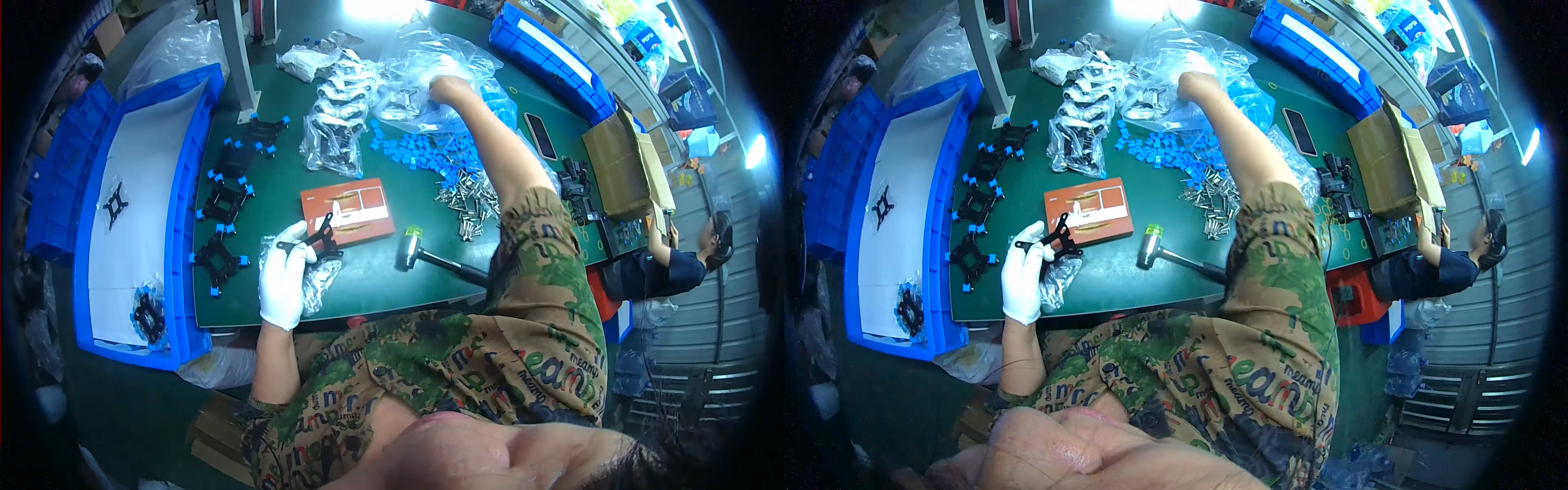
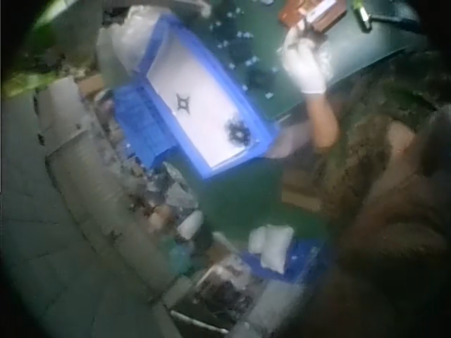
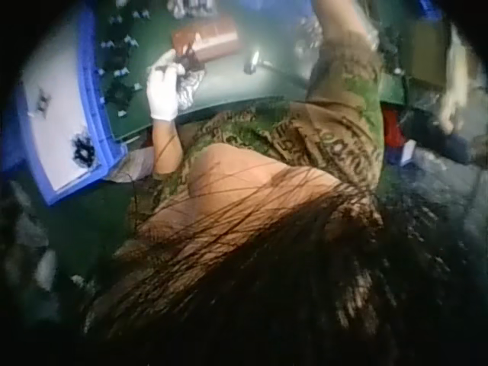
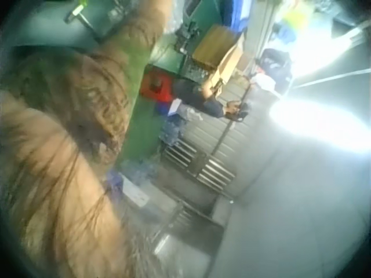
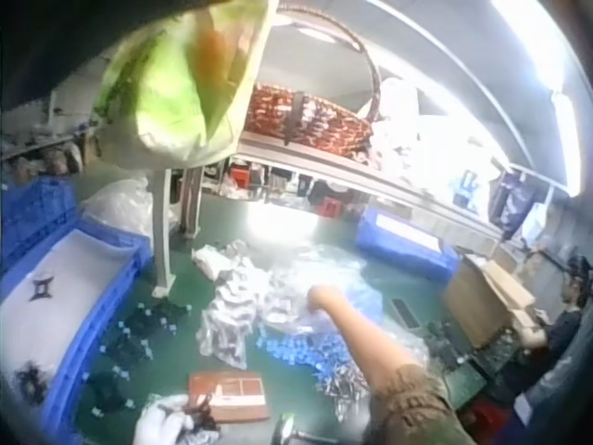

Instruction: The person assembles small hardware components at a workbench. They pick up black plastic parts and metal pins, insert the pins into the plastic parts, and use a hammer to secure them. The person then places the assembled units into a clear plastic bag.

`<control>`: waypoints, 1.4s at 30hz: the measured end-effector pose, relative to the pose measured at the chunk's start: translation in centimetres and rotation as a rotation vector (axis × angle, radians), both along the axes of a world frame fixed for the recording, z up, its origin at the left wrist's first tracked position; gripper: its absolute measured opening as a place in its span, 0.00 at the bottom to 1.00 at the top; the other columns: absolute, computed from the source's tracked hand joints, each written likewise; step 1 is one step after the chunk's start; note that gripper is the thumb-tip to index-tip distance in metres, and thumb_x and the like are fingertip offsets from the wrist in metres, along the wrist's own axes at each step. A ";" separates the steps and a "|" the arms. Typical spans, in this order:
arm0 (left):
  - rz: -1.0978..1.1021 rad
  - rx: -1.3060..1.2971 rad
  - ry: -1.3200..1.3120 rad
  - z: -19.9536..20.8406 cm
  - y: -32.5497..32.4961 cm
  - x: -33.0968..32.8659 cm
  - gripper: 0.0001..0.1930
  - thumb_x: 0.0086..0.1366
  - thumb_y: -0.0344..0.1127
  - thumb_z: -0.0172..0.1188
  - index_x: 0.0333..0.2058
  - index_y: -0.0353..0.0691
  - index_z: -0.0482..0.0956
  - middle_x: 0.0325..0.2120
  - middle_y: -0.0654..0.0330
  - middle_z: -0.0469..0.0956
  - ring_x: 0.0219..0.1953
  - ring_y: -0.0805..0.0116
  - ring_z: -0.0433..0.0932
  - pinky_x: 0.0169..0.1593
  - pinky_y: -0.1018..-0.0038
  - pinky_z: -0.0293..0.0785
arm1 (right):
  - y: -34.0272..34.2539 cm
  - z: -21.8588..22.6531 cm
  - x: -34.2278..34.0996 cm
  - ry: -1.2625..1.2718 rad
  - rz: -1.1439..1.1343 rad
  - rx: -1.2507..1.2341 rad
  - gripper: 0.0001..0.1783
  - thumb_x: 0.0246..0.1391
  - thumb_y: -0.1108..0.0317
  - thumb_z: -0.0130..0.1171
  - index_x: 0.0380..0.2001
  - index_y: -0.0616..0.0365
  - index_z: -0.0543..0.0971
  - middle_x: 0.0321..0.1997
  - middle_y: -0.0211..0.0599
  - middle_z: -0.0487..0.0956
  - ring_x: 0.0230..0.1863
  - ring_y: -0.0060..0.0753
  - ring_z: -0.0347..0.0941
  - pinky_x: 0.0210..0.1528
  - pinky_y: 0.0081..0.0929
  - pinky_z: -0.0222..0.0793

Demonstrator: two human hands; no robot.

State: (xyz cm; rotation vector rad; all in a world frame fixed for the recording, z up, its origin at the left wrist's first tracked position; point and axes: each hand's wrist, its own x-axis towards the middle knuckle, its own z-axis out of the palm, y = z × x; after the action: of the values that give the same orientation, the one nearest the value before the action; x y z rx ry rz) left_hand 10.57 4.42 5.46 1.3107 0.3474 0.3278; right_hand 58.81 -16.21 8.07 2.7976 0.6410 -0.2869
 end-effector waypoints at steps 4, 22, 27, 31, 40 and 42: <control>-0.051 0.059 -0.038 1.2 -0.4 -1.1 0.25 0.74 0.28 0.48 0.66 0.23 0.64 0.34 0.60 0.79 0.42 0.72 0.77 0.54 0.73 0.72 | -2.6 -5.3 7.8 -0.278 -0.062 0.345 0.18 0.56 0.62 0.56 0.47 0.56 0.83 0.56 0.51 0.82 0.57 0.53 0.79 0.57 0.43 0.76; -0.380 0.199 0.092 0.7 -9.1 -5.0 0.21 0.75 0.30 0.50 0.63 0.24 0.67 0.35 0.55 0.82 0.38 0.70 0.83 0.47 0.75 0.76 | -16.9 1.8 -31.0 -0.072 0.512 0.629 0.10 0.60 0.66 0.62 0.42 0.55 0.83 0.35 0.36 0.77 0.43 0.44 0.76 0.46 0.40 0.70; -0.430 0.162 0.161 0.5 -11.0 -4.6 0.20 0.75 0.29 0.49 0.61 0.25 0.69 0.32 0.59 0.80 0.38 0.70 0.83 0.48 0.75 0.75 | -18.4 0.3 -32.6 -0.081 0.428 0.648 0.12 0.60 0.63 0.62 0.44 0.55 0.83 0.37 0.38 0.77 0.43 0.46 0.76 0.46 0.42 0.71; -0.429 0.159 0.137 -0.9 -11.2 -4.5 0.19 0.75 0.31 0.52 0.59 0.30 0.74 0.32 0.59 0.83 0.37 0.74 0.82 0.48 0.77 0.75 | -17.1 -1.3 -32.2 -0.131 0.432 0.595 0.13 0.60 0.60 0.62 0.44 0.55 0.83 0.39 0.38 0.78 0.44 0.47 0.78 0.46 0.44 0.73; -0.430 0.057 0.148 -3.5 -10.4 -4.2 0.13 0.74 0.30 0.53 0.52 0.29 0.77 0.31 0.61 0.81 0.36 0.74 0.82 0.46 0.77 0.75 | -16.0 -1.4 -33.2 0.025 0.302 1.175 0.07 0.62 0.69 0.63 0.41 0.58 0.84 0.40 0.37 0.82 0.43 0.37 0.79 0.48 0.29 0.74; -0.430 0.131 0.168 -3.6 -10.5 -4.2 0.11 0.73 0.30 0.56 0.49 0.32 0.78 0.30 0.63 0.79 0.34 0.76 0.79 0.42 0.77 0.75 | -14.6 0.1 -35.8 0.286 0.384 1.316 0.07 0.61 0.70 0.63 0.40 0.60 0.84 0.39 0.36 0.82 0.43 0.34 0.79 0.47 0.30 0.73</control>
State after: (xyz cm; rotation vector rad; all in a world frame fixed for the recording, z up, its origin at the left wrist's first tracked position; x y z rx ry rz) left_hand 6.42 -6.13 1.88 1.5062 0.1782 -0.1246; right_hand 23.05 -30.86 8.20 3.6645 1.9985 -0.2213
